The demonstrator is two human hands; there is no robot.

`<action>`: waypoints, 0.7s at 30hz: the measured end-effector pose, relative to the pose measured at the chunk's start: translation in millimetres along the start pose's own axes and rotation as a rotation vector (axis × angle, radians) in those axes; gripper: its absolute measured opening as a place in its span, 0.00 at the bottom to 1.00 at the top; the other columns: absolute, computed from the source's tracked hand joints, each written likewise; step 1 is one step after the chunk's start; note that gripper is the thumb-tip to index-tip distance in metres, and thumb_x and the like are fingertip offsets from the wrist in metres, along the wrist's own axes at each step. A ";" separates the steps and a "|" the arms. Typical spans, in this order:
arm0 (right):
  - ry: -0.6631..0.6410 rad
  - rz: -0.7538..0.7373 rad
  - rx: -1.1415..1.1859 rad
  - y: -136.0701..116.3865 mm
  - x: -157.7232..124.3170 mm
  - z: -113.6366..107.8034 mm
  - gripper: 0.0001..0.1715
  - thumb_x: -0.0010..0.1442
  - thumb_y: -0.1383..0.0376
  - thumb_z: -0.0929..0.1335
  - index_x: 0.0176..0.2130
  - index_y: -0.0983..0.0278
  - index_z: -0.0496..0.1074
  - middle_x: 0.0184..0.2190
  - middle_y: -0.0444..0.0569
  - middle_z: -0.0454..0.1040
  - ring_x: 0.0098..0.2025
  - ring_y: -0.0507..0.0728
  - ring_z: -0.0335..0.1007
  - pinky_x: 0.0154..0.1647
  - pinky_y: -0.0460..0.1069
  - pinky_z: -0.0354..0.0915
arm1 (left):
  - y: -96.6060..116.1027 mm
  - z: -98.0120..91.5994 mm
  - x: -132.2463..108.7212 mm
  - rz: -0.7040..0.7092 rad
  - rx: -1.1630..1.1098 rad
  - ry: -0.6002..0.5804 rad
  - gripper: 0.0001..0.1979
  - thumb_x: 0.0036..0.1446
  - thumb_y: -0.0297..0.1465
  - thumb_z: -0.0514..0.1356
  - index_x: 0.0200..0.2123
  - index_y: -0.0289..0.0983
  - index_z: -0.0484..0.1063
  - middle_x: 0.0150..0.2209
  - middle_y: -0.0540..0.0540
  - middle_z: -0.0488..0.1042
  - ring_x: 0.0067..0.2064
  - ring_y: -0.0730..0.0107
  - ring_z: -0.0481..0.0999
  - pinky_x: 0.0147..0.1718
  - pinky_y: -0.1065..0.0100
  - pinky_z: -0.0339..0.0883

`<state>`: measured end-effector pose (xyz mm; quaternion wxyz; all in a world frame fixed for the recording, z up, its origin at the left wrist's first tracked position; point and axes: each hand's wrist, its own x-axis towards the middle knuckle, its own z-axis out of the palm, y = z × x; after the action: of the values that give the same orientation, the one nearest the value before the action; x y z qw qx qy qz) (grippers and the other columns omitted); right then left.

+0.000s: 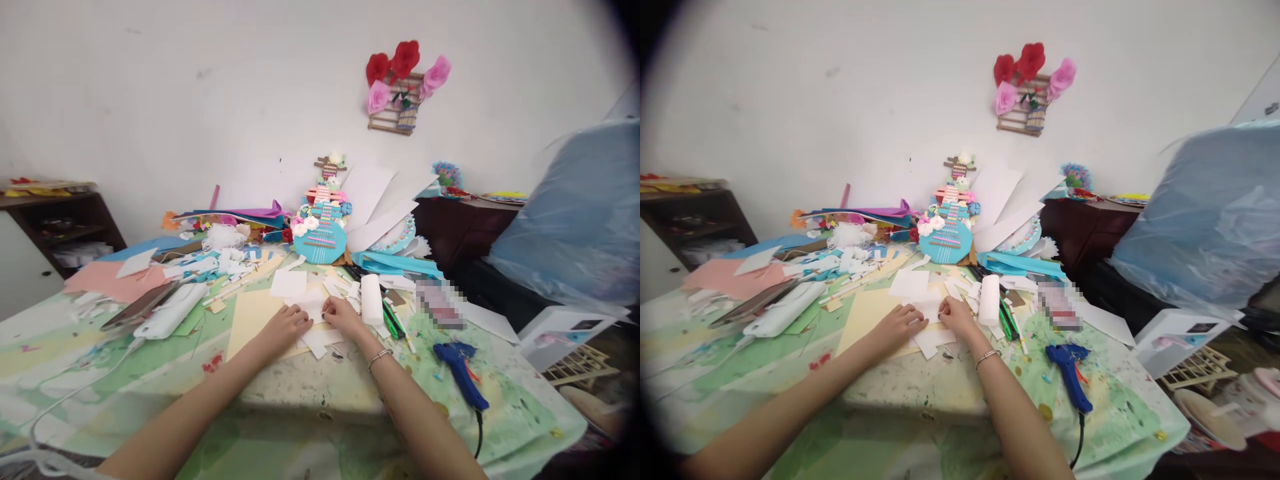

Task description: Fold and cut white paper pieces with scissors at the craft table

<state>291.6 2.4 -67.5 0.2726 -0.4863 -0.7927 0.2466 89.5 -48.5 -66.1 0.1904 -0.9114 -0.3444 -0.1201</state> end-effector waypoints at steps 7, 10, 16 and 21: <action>0.021 -0.064 -0.131 -1.6 -2.8 2.2 0.08 0.48 0.74 0.65 0.31 0.65 0.69 0.22 0.41 0.70 0.25 0.49 0.65 0.25 0.42 0.55 | 12.6 -7.8 -8.6 -0.116 0.084 -0.033 0.11 0.60 0.26 0.51 0.44 0.33 0.68 0.41 0.41 0.70 0.45 0.61 0.64 0.40 0.61 0.55; 0.057 -0.127 -0.239 -5.8 -5.7 1.3 0.09 0.49 0.75 0.64 0.31 0.65 0.71 0.23 0.43 0.69 0.29 0.52 0.65 0.31 0.45 0.58 | 19.7 -11.2 -10.8 -0.144 0.084 -0.071 0.12 0.59 0.25 0.52 0.46 0.33 0.67 0.40 0.41 0.70 0.44 0.61 0.65 0.39 0.61 0.56; 0.042 -0.374 -0.467 -28.2 -28.7 4.5 0.10 0.57 0.74 0.63 0.34 0.65 0.73 0.38 0.53 0.70 0.46 0.57 0.60 0.45 0.51 0.56 | 34.0 -18.1 -15.2 -0.242 0.064 -0.068 0.14 0.59 0.26 0.52 0.48 0.36 0.66 0.38 0.43 0.71 0.42 0.61 0.67 0.38 0.61 0.56; -0.012 -0.453 -0.600 -43.8 -54.1 15.4 0.13 0.61 0.70 0.61 0.45 0.67 0.68 0.40 0.54 0.71 0.47 0.58 0.61 0.48 0.53 0.56 | 37.4 -18.2 -17.3 -0.299 0.047 -0.070 0.12 0.60 0.27 0.52 0.46 0.38 0.67 0.39 0.44 0.71 0.43 0.61 0.67 0.38 0.61 0.55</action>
<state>273.8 -66.3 -60.4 0.1611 -0.3555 -0.9187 -0.0606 100.4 -92.2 -65.7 0.1795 -0.8489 -0.4853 -0.1075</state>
